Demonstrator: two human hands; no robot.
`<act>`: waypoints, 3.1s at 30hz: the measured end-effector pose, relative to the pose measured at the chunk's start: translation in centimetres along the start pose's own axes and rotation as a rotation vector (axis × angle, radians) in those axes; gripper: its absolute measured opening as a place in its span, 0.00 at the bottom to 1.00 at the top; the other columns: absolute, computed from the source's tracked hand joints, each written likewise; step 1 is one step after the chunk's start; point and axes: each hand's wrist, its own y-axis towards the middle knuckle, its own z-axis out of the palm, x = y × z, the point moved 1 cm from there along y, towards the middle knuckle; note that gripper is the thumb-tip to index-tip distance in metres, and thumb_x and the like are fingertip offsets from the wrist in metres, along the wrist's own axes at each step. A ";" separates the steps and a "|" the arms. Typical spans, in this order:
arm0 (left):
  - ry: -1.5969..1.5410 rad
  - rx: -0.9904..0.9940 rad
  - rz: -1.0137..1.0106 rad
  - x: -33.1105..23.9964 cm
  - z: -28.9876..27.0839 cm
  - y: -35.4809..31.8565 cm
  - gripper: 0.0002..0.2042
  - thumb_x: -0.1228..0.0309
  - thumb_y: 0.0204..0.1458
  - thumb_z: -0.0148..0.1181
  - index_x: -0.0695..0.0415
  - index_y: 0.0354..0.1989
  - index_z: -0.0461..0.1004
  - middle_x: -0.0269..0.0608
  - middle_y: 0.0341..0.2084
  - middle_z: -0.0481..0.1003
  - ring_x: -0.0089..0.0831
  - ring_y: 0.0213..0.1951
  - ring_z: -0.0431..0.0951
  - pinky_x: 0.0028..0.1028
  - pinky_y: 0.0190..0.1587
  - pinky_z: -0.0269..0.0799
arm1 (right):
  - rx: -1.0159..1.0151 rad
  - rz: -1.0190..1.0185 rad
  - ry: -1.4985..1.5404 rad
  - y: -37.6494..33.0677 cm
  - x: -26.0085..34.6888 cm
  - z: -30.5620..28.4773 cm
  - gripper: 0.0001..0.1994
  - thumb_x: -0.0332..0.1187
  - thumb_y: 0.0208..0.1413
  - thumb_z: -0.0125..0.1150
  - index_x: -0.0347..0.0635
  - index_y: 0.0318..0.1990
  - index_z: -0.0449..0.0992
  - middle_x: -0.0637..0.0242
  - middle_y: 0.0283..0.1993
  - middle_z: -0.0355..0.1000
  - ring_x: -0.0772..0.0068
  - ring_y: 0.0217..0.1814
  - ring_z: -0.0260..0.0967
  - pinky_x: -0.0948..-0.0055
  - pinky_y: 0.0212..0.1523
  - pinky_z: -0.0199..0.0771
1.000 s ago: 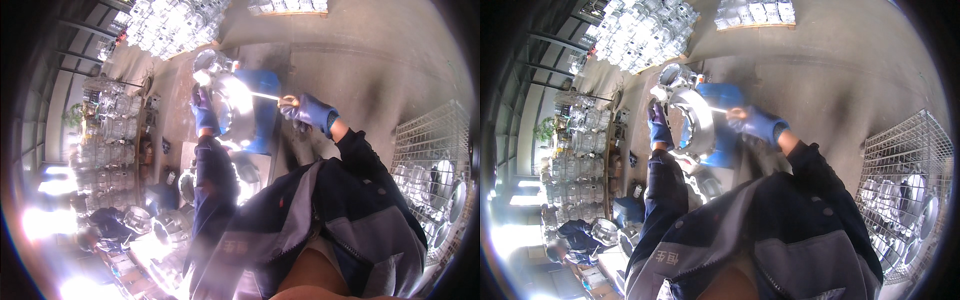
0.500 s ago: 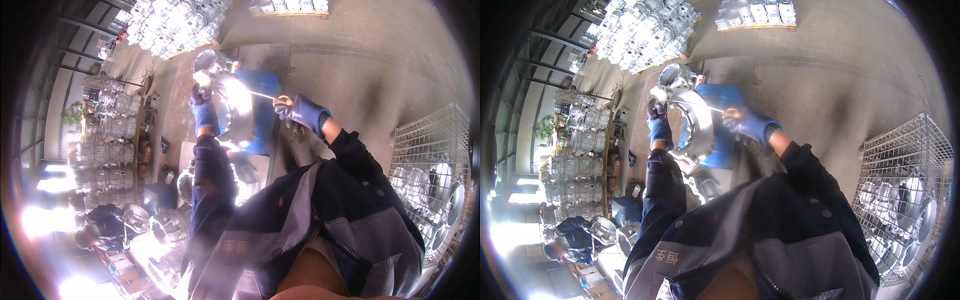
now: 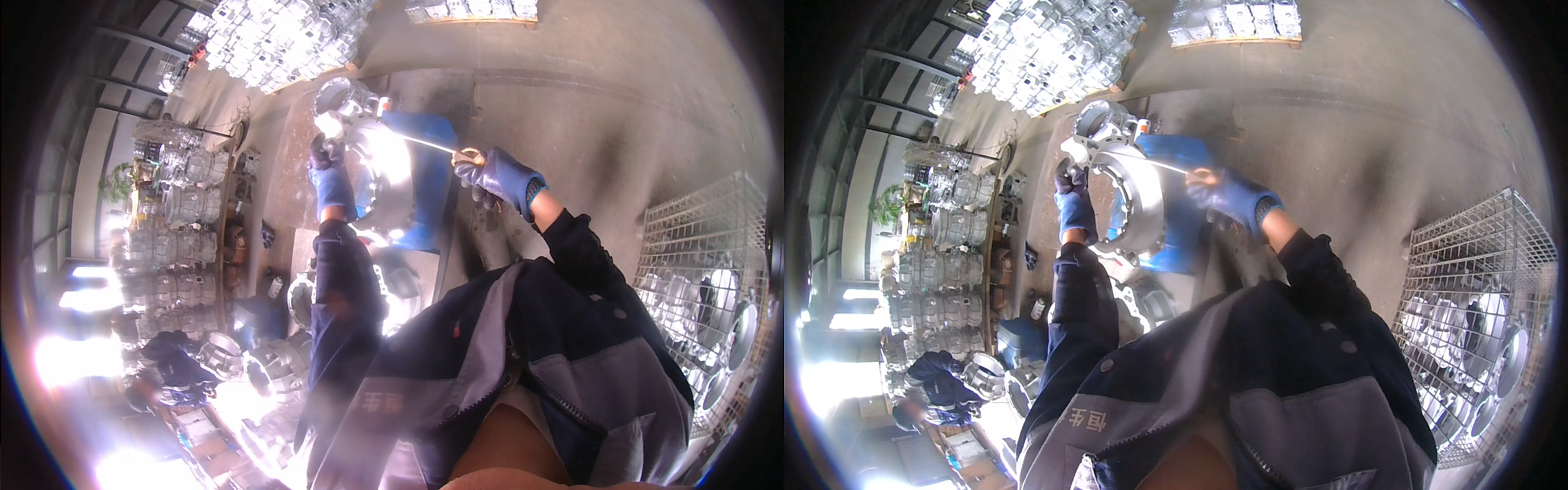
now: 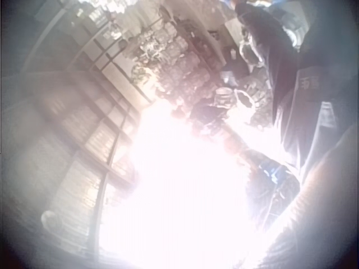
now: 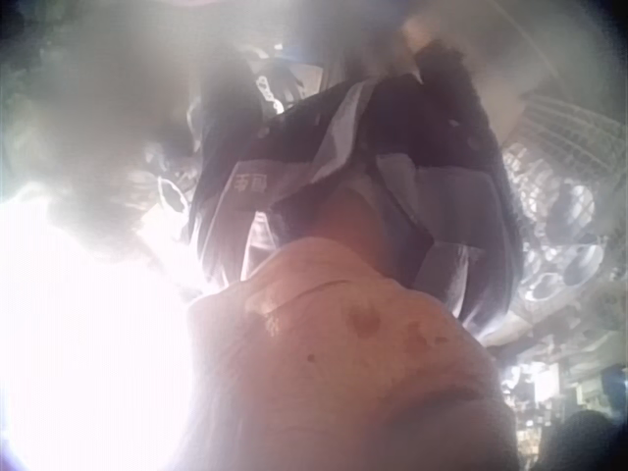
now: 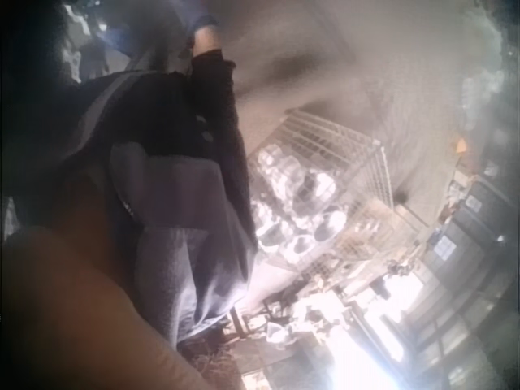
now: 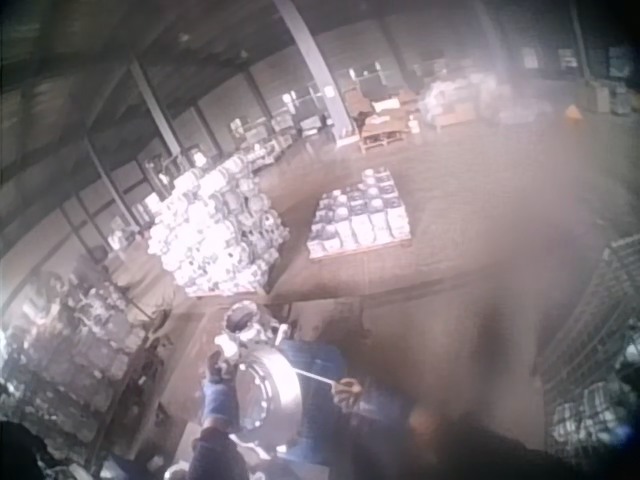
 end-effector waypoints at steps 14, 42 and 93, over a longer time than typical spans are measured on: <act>0.258 0.031 -0.127 -2.4 1.1 -1.1 0.24 0.74 0.53 0.59 0.55 0.60 0.62 0.37 0.45 0.70 0.23 0.41 0.70 0.24 0.43 0.70 | 0.067 -0.042 -0.184 3.0 0.8 -0.8 0.15 0.49 0.61 0.51 0.49 0.43 0.74 0.69 0.21 0.69 0.80 0.11 0.63 0.78 0.09 0.62; 0.180 0.049 -0.190 -4.0 0.9 -1.1 0.27 0.76 0.51 0.61 0.50 0.60 0.61 0.30 0.37 0.70 0.18 0.33 0.68 0.18 0.33 0.66 | -0.105 0.253 -0.030 5.6 -1.2 -1.4 0.14 0.51 0.59 0.52 0.53 0.41 0.72 0.71 0.17 0.63 0.78 0.11 0.62 0.77 0.09 0.61; 0.187 0.008 -0.284 -1.9 0.0 0.7 0.29 0.81 0.50 0.62 0.53 0.60 0.59 0.34 0.39 0.70 0.20 0.36 0.70 0.19 0.39 0.69 | -0.006 0.533 0.326 8.9 -12.9 -2.6 0.08 0.43 0.63 0.49 0.52 0.40 0.71 0.74 0.23 0.65 0.78 0.18 0.61 0.73 0.16 0.61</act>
